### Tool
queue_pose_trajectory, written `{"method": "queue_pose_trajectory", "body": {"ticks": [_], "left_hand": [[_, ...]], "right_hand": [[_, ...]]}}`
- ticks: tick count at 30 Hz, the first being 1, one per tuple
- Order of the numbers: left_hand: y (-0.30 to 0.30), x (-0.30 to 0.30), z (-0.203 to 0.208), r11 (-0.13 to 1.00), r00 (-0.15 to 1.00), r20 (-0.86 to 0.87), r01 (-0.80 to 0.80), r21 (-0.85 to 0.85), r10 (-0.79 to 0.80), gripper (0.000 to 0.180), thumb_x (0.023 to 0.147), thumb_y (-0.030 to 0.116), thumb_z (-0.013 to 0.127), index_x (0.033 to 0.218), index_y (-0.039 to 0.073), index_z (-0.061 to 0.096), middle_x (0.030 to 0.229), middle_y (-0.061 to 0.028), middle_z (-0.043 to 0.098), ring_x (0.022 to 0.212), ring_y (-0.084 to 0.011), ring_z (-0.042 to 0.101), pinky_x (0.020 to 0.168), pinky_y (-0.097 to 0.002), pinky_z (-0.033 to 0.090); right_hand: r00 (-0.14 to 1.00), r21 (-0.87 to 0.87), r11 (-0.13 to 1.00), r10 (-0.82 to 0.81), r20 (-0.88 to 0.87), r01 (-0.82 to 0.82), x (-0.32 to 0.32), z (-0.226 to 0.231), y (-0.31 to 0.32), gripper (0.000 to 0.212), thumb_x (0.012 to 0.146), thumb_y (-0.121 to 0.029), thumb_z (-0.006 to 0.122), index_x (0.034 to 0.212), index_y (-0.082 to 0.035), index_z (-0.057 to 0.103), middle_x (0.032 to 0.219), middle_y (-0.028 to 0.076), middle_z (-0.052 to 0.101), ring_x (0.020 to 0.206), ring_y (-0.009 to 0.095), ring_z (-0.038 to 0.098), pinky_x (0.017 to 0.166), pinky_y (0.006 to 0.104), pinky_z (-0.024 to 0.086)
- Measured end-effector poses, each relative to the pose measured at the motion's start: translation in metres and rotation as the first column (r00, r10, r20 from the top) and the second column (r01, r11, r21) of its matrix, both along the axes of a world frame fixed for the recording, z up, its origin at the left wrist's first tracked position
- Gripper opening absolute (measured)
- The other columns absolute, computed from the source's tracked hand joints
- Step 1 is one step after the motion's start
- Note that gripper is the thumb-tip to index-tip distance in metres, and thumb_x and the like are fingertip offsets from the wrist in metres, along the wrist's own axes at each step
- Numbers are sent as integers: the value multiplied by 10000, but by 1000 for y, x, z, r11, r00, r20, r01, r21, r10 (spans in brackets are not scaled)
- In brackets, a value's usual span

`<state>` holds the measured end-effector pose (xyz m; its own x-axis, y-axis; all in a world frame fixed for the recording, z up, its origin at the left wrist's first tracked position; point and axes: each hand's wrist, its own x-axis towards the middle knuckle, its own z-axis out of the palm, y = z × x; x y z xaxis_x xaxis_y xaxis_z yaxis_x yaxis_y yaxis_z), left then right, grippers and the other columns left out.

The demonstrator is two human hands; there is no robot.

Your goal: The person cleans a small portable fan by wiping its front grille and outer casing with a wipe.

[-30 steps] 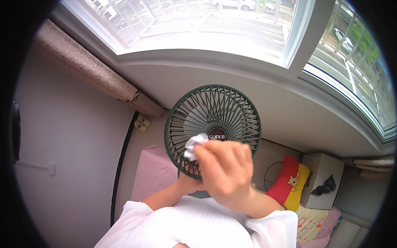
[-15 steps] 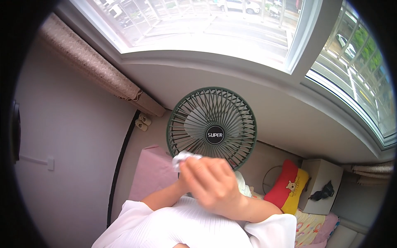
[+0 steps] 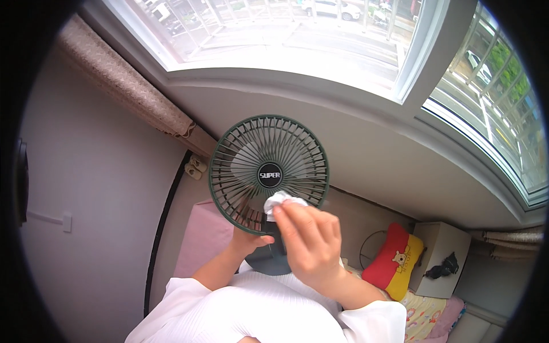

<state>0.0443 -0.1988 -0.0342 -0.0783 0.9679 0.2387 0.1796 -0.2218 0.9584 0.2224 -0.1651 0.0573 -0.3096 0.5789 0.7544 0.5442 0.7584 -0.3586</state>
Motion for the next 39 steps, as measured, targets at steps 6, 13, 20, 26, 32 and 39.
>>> {"method": "queue_pose_trajectory", "body": {"ticks": [6, 13, 20, 26, 32, 39], "left_hand": [[-5, -7, -1, 995, 934, 357, 63, -73, -33, 916, 723, 511, 846, 1367, 8, 431, 1289, -75, 548, 1189, -189, 518, 1015, -353, 420], [-9, 1, 0, 993, 853, 519, 103, -57, -59, 801, 783, 438, 822, 1351, 0, 465, 1321, -75, 539, 1203, -179, 515, 1028, -344, 413], [0, -10, 8, 992, 881, 461, -57, -114, 104, 757, 809, 495, 779, 1323, 18, 495, 1282, -51, 563, 1162, -173, 543, 1004, -337, 429], [22, -15, 21, 987, 826, 543, -96, -129, 151, 807, 828, 753, 550, 1214, 45, 570, 1100, -67, 638, 992, -204, 616, 911, -368, 473], [24, -6, 34, 982, 829, 537, -79, -169, 159, 831, 787, 779, 557, 1123, 19, 562, 989, -68, 635, 861, -169, 620, 784, -319, 508], [32, 7, 46, 981, 802, 577, -53, -187, 153, 815, 821, 776, 494, 1114, 21, 589, 1018, -60, 649, 874, -161, 623, 790, -305, 502]], "right_hand": [[992, -26, 991, 129, -14, -129, 3, -8, -3, 324, 685, 26, 672, 1004, 4, 722, 1025, 81, 678, 901, 228, 628, 784, 325, 459], [996, 62, 994, 88, -3, -88, -16, 2, 14, 298, 713, -79, 665, 990, 25, 700, 1017, 90, 666, 906, 227, 644, 777, 332, 480], [981, -63, 980, 187, -59, -190, -1, -12, 10, 283, 684, 13, 666, 963, 7, 713, 989, 82, 680, 878, 245, 643, 756, 341, 512], [925, -271, 949, 47, -376, -158, 13, -11, 25, 263, 748, 140, 652, 952, -13, 716, 941, 102, 666, 827, 248, 630, 689, 303, 515], [816, -354, 874, 77, -573, -332, 13, -16, 27, 201, 872, 114, 610, 1000, -7, 706, 1004, 85, 645, 846, 152, 630, 675, 241, 501], [834, -148, 963, 114, -541, -227, -3, -7, 32, 216, 811, 109, 693, 988, -14, 705, 997, 104, 629, 826, 192, 635, 675, 259, 516]]}}
